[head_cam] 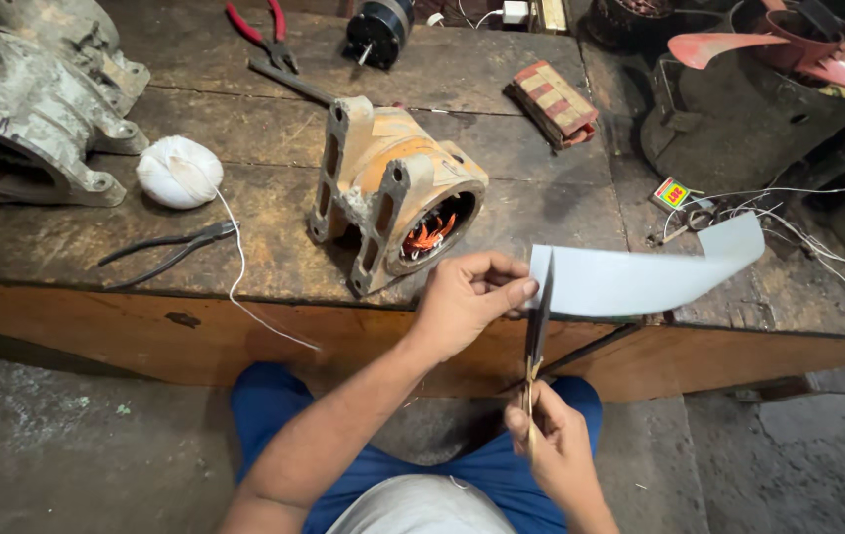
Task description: The person inserts copper wire coils into the slots of a motor stator, then cuts and places white insulating strips between the coils. The person repeats this process for multiple slots, adjusting the coils and strips by hand.
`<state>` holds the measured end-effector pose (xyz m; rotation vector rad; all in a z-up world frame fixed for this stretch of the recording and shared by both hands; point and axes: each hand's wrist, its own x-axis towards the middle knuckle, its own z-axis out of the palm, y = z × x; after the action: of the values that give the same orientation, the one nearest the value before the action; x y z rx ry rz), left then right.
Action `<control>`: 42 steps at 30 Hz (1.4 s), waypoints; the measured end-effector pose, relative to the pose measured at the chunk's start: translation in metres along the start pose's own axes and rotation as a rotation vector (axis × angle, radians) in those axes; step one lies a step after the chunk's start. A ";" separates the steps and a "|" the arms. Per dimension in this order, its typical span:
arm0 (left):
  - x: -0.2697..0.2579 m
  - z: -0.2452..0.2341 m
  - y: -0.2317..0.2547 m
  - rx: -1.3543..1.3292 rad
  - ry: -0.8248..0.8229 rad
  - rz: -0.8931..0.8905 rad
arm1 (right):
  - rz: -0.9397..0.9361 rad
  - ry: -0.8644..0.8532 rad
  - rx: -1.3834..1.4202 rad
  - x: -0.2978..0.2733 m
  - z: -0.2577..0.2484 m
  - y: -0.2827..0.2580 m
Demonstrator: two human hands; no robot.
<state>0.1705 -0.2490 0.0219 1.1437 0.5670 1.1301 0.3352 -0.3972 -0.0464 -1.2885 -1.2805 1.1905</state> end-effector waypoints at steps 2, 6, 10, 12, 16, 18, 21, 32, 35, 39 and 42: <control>0.004 0.000 0.007 0.052 -0.029 -0.022 | 0.110 0.061 0.018 -0.004 0.004 0.002; 0.016 0.001 0.011 0.406 -0.047 0.057 | 0.094 0.026 0.084 -0.010 0.008 0.009; 0.023 0.002 0.003 0.140 -0.254 0.110 | 0.075 0.022 0.141 -0.013 0.006 0.012; 0.023 0.000 -0.004 0.047 -0.318 0.092 | 0.109 0.022 0.177 -0.014 0.005 0.011; 0.029 -0.004 -0.016 -0.066 -0.332 0.002 | 0.217 0.029 0.152 -0.014 -0.004 -0.009; 0.042 -0.002 -0.017 0.014 -0.187 0.081 | 0.159 0.007 0.039 -0.004 -0.021 -0.032; 0.059 0.005 -0.014 0.235 0.132 0.179 | -0.247 0.193 -0.840 0.028 -0.063 -0.077; -0.031 0.018 0.023 0.564 0.117 0.257 | -0.588 0.397 -1.411 0.110 -0.079 -0.155; -0.055 0.009 0.026 0.445 0.101 0.168 | -0.770 0.418 -1.074 0.076 -0.038 -0.134; -0.073 -0.003 0.023 0.457 0.065 0.431 | -0.481 0.186 -0.520 0.041 0.014 -0.109; -0.078 -0.011 0.025 0.575 0.047 0.447 | -0.464 0.186 -0.459 0.040 0.020 -0.112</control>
<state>0.1220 -0.3161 0.0269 1.8064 0.7201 1.4225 0.3045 -0.3551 0.0623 -1.2818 -1.6548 0.4539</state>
